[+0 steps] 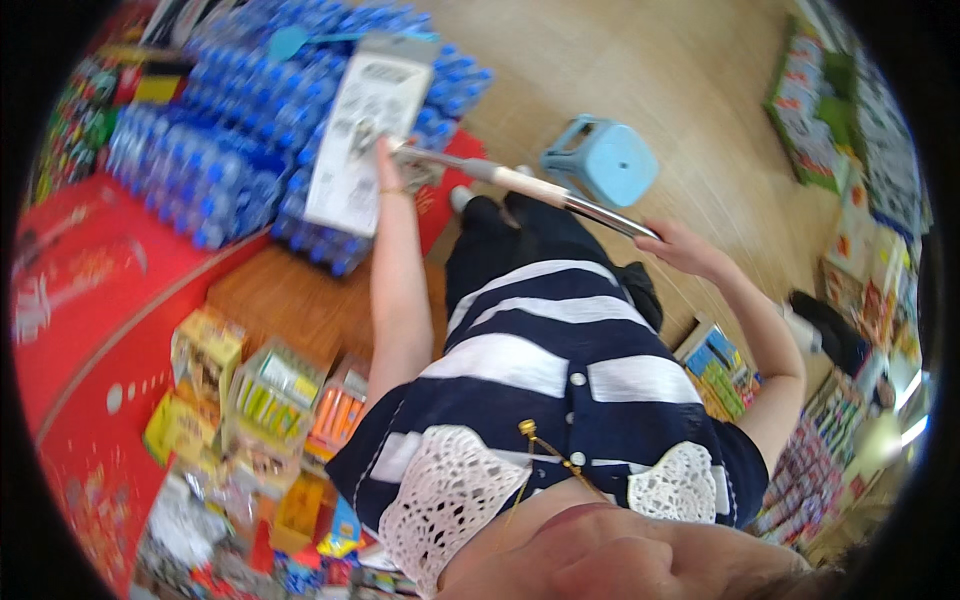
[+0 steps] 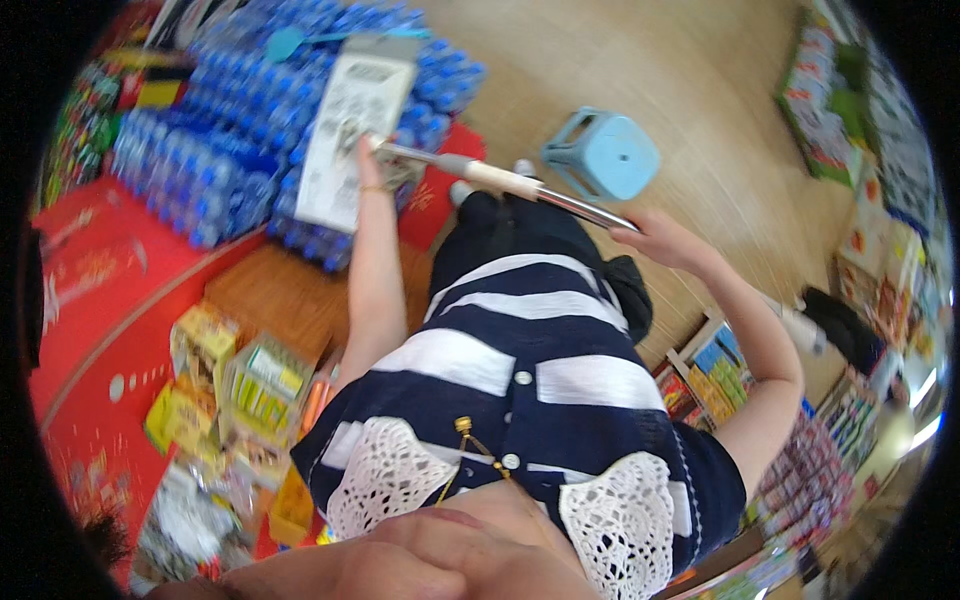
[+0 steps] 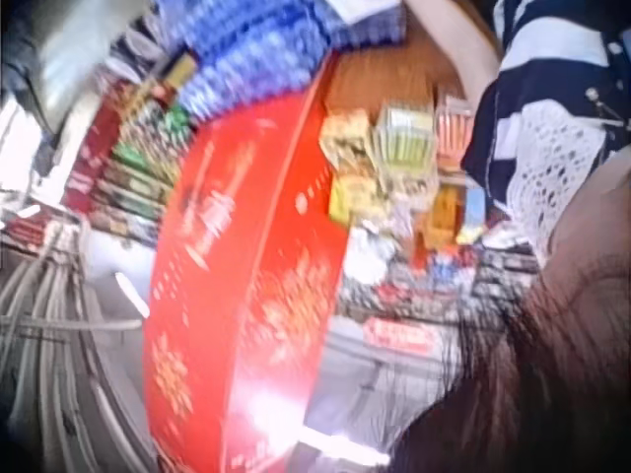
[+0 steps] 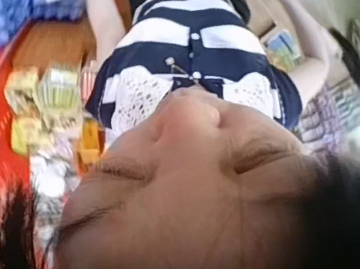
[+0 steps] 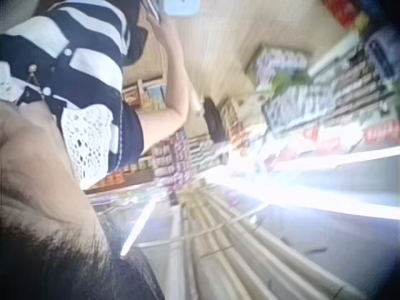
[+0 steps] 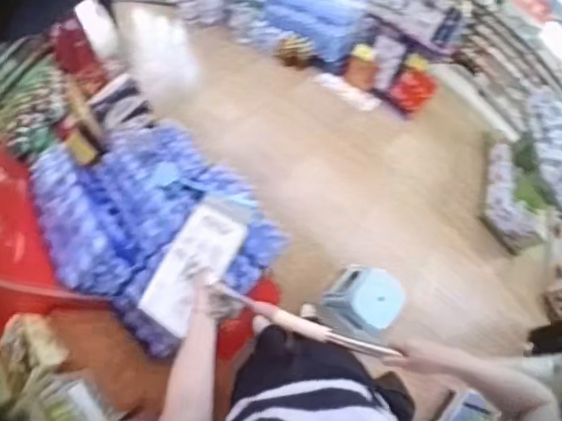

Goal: The person assembles a flat mop by attaching the mop head to a metal handle, then wipes the surface of a product box with the mop head. The person handles the mop head, handle, and box during the process.

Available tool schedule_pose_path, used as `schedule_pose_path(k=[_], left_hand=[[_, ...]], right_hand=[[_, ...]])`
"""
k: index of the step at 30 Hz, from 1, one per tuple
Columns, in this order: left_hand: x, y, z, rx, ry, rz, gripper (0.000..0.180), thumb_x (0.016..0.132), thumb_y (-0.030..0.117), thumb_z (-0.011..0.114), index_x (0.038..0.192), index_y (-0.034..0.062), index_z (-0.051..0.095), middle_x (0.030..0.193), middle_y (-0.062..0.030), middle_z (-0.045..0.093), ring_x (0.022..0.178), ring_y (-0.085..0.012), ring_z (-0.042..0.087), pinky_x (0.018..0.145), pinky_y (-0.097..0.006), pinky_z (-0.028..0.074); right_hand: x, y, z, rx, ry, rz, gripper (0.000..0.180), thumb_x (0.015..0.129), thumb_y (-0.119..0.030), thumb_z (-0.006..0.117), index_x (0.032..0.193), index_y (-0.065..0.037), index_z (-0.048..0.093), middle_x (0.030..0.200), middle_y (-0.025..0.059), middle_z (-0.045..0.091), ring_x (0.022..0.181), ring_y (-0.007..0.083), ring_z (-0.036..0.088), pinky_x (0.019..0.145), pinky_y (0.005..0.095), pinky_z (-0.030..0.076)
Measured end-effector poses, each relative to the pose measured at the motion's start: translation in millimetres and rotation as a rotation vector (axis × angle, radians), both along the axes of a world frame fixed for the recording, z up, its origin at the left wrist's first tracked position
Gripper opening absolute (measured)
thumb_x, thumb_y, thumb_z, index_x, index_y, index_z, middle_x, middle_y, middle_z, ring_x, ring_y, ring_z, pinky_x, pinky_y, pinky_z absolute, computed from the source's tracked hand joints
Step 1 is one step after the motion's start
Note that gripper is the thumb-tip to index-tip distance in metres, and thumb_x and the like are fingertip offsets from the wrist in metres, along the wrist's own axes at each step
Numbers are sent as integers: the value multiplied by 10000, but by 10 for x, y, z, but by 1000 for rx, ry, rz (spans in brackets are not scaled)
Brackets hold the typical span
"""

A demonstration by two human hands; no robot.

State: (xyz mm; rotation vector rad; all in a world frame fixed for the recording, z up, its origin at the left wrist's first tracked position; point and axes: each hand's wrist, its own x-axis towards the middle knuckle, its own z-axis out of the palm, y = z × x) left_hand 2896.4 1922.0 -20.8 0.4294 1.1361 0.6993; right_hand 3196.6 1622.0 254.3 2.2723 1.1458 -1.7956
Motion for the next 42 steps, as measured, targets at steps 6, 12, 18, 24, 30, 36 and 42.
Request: schedule_pose_path(k=[6,12,18,24,30,36,42], left_hand=[[-249,-2,-180,-14,-219,127,501,883,581,443,923,92,542,906,-162,646,656,-222,600,551,-342,525],[-91,-61,-60,-72,-313,147,512,889,581,435,944,81,532,891,-178,654,520,-180,550,454,-272,458],[-153,-42,-111,-57,-305,199,516,872,594,458,923,88,541,907,-191,649,582,-198,583,459,-273,466],[-41,-76,166,-67,-302,226,503,882,585,446,935,95,543,916,-209,649,652,-225,608,490,-307,489],[-211,5,-234,-40,-343,175,519,887,568,454,901,67,585,944,-196,658,673,-203,618,499,-269,481],[-135,2,-110,-5,-255,174,538,867,592,474,909,67,584,919,-160,658,750,-214,634,534,-283,495],[-57,-31,-8,-2,-194,163,516,859,604,476,946,101,553,851,-148,655,640,-220,612,510,-300,489]], right_hand=[[16,368,185,-222,125,-74,419,876,-479,546,929,-66,506,581,-5,440,490,133,485,446,267,412],[-30,50,48,601,-622,519,357,834,-403,623,880,-74,491,582,47,476,491,240,520,489,355,461],[-1,12,-7,-172,152,-27,337,897,-424,528,868,-91,492,550,8,440,460,163,474,435,314,403],[-214,-84,15,595,-405,359,314,879,-368,565,938,-63,513,614,74,526,567,267,568,498,391,439],[-170,121,24,137,-229,242,329,860,-357,599,850,-55,469,579,77,501,550,230,544,500,375,430],[-95,44,-71,-630,689,-503,336,935,-401,489,849,-77,515,529,-49,372,418,38,347,366,202,278],[-386,32,-46,238,-172,134,285,866,-305,591,901,-30,525,596,118,540,541,268,561,504,359,445]])
